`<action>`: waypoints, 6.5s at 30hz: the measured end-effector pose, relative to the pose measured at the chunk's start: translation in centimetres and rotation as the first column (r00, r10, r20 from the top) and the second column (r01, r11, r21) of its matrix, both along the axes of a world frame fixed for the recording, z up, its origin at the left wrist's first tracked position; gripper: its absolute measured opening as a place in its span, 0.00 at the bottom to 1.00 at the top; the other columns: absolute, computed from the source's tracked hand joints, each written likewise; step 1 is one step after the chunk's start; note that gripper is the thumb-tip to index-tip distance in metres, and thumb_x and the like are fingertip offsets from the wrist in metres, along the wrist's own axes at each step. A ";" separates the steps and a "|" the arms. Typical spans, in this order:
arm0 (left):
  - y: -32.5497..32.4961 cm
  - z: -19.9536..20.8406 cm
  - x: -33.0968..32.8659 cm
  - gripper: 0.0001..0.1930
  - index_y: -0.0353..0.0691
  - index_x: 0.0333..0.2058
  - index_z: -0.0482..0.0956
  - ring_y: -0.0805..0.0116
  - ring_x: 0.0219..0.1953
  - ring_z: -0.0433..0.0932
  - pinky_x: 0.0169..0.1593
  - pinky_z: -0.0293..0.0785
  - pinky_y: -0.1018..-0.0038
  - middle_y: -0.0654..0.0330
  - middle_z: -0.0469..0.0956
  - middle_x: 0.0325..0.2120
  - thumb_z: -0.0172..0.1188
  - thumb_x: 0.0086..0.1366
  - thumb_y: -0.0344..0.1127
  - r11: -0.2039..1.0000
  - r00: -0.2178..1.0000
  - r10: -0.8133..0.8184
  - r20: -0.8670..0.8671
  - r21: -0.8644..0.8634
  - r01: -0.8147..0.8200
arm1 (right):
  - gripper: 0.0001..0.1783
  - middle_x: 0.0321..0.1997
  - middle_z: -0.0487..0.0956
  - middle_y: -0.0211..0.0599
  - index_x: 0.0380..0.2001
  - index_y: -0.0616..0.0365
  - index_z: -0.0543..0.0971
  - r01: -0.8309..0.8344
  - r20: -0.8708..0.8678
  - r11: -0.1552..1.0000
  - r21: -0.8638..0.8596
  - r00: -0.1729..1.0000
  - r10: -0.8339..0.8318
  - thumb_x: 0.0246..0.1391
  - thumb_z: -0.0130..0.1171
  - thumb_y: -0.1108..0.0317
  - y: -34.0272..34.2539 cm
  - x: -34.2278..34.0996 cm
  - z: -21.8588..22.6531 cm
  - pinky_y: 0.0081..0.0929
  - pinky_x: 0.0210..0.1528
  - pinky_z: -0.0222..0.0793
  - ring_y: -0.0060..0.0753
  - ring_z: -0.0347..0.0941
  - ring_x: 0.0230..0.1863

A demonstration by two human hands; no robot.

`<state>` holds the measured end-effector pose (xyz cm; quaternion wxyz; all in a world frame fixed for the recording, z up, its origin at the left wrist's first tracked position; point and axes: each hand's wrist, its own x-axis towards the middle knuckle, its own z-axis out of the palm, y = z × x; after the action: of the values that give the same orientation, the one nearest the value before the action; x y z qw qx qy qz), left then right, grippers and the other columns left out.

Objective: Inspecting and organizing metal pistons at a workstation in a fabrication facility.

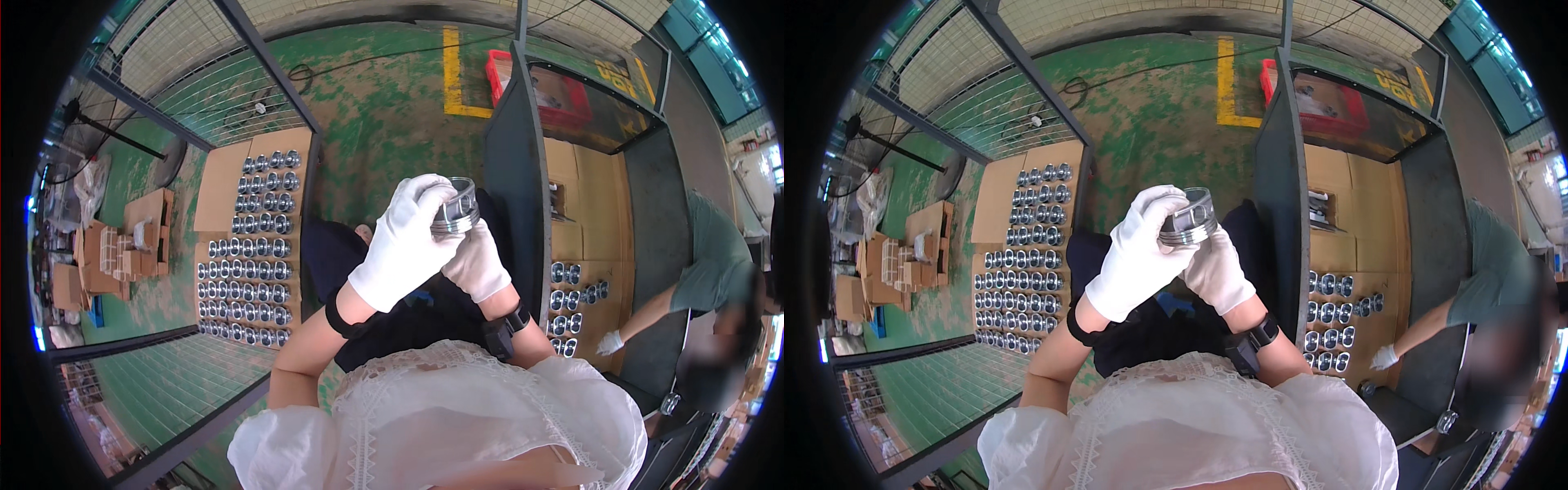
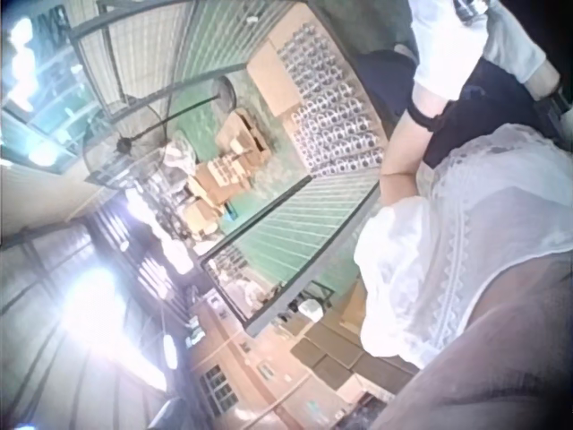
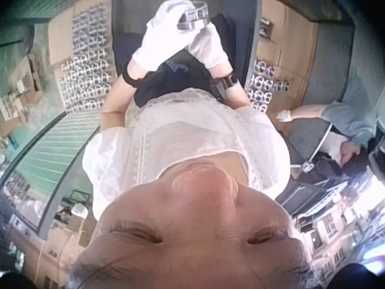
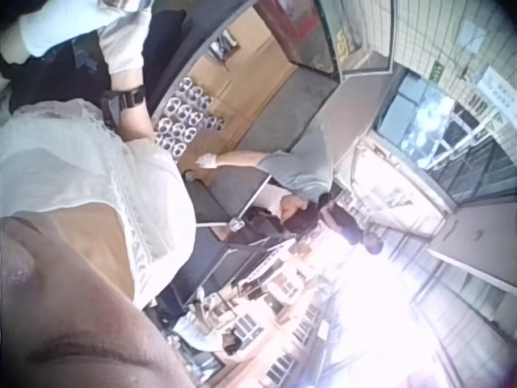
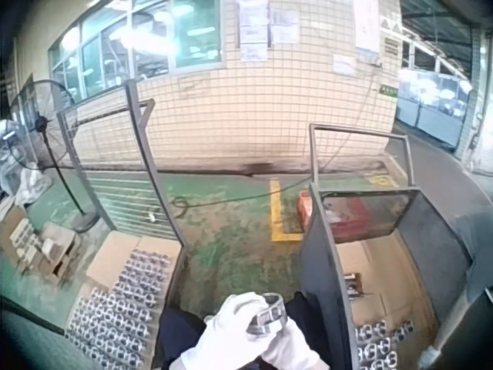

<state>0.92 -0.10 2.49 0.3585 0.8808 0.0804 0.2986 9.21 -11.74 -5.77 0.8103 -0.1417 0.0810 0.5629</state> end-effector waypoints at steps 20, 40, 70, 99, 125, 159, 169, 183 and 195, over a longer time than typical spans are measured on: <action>-0.9 -2.9 -0.3 0.34 0.39 0.54 0.65 0.50 0.53 0.74 0.52 0.76 0.64 0.51 0.68 0.53 0.68 0.47 0.28 0.986 0.994 0.106 -0.021 -0.127 -0.108 | 0.20 0.53 0.70 0.33 0.56 0.49 0.64 0.478 0.734 0.865 -0.151 0.640 -0.226 0.64 0.55 0.65 -0.1 -1.1 1.2 0.27 0.53 0.69 0.26 0.69 0.53; 0.2 -3.1 -1.3 0.25 0.39 0.45 0.69 0.51 0.47 0.76 0.48 0.76 0.64 0.52 0.68 0.50 0.67 0.46 0.26 0.989 0.991 0.134 -0.003 -0.062 -0.134 | 0.29 0.57 0.71 0.36 0.58 0.53 0.64 0.047 0.488 0.998 0.052 0.870 -0.067 0.62 0.54 0.47 -0.8 -0.3 3.0 0.35 0.55 0.70 0.35 0.71 0.56; -2.9 -2.6 -0.2 0.32 0.40 0.49 0.72 0.54 0.48 0.79 0.47 0.79 0.65 0.53 0.68 0.56 0.75 0.46 0.39 0.968 0.980 0.198 0.018 -0.162 -0.192 | 0.24 0.53 0.77 0.39 0.52 0.56 0.74 0.172 0.133 0.981 0.084 0.974 -0.182 0.65 0.48 0.48 -1.3 0.1 3.4 0.36 0.58 0.71 0.36 0.74 0.54; -5.6 3.3 5.8 0.23 0.35 0.41 0.74 0.49 0.50 0.70 0.53 0.71 0.60 0.52 0.68 0.50 0.65 0.40 0.22 0.947 0.985 -0.155 -0.077 0.271 0.170 | 0.23 0.54 0.75 0.30 0.66 0.57 0.62 0.424 0.970 0.873 -0.241 0.071 0.234 0.70 0.38 0.65 -9.3 5.9 6.6 0.22 0.55 0.63 0.24 0.71 0.45; 4.6 -3.2 -1.8 0.29 0.30 0.56 0.67 0.46 0.60 0.65 0.61 0.65 0.56 0.44 0.63 0.60 0.65 0.58 0.34 0.739 0.728 0.480 -0.489 0.673 -0.035 | 0.16 0.52 0.77 0.56 0.47 0.62 0.74 0.320 0.439 -0.407 -0.855 0.865 -0.242 0.57 0.46 0.71 -33.3 23.8 -32.1 0.36 0.55 0.67 0.49 0.73 0.54; -8.8 5.6 15.0 0.22 0.35 0.48 0.73 0.45 0.59 0.68 0.59 0.68 0.60 0.46 0.67 0.57 0.66 0.55 0.31 0.627 0.674 -0.204 -0.710 0.434 0.647 | 0.18 0.31 0.81 0.42 0.49 0.60 0.76 0.311 0.318 0.104 -0.945 0.946 0.060 0.53 0.50 0.79 -27.5 5.1 -29.9 0.29 0.19 0.74 0.31 0.79 0.22; -0.8 26.9 34.9 0.27 0.34 0.55 0.71 0.55 0.56 0.73 0.61 0.67 0.67 0.48 0.75 0.49 0.63 0.56 0.31 0.745 0.585 0.283 -0.760 0.558 0.366 | 0.23 0.41 0.82 0.42 0.51 0.55 0.76 0.327 0.341 -0.192 -0.925 0.939 -0.041 0.50 0.52 0.81 -42.0 -4.2 -21.8 0.31 0.28 0.79 0.33 0.81 0.30; -33.0 -24.5 36.1 0.17 0.39 0.40 0.81 0.47 0.44 0.79 0.46 0.77 0.62 0.44 0.77 0.41 0.64 0.49 0.33 -0.558 -0.195 -0.029 -0.980 -0.146 0.817 | 0.28 0.40 0.81 0.36 0.57 0.51 0.73 0.356 0.345 0.023 -0.934 0.920 -0.188 0.50 0.49 0.77 -41.5 5.0 -22.1 0.22 0.34 0.77 0.25 0.78 0.35; -30.2 -43.1 26.5 0.23 0.35 0.59 0.69 0.43 0.64 0.60 0.64 0.58 0.49 0.45 0.64 0.60 0.47 0.67 0.37 -0.653 0.131 -0.191 -0.973 0.225 0.723 | 0.26 0.54 0.76 0.33 0.61 0.56 0.67 0.559 0.421 0.358 -0.748 0.817 -0.394 0.61 0.57 0.63 -37.9 6.1 -28.1 0.23 0.49 0.71 0.25 0.72 0.51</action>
<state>27.44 -30.29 -40.56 -0.2777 0.6674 -0.6474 -0.2415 15.27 -49.64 -33.89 0.7655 -0.5345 0.3129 0.1745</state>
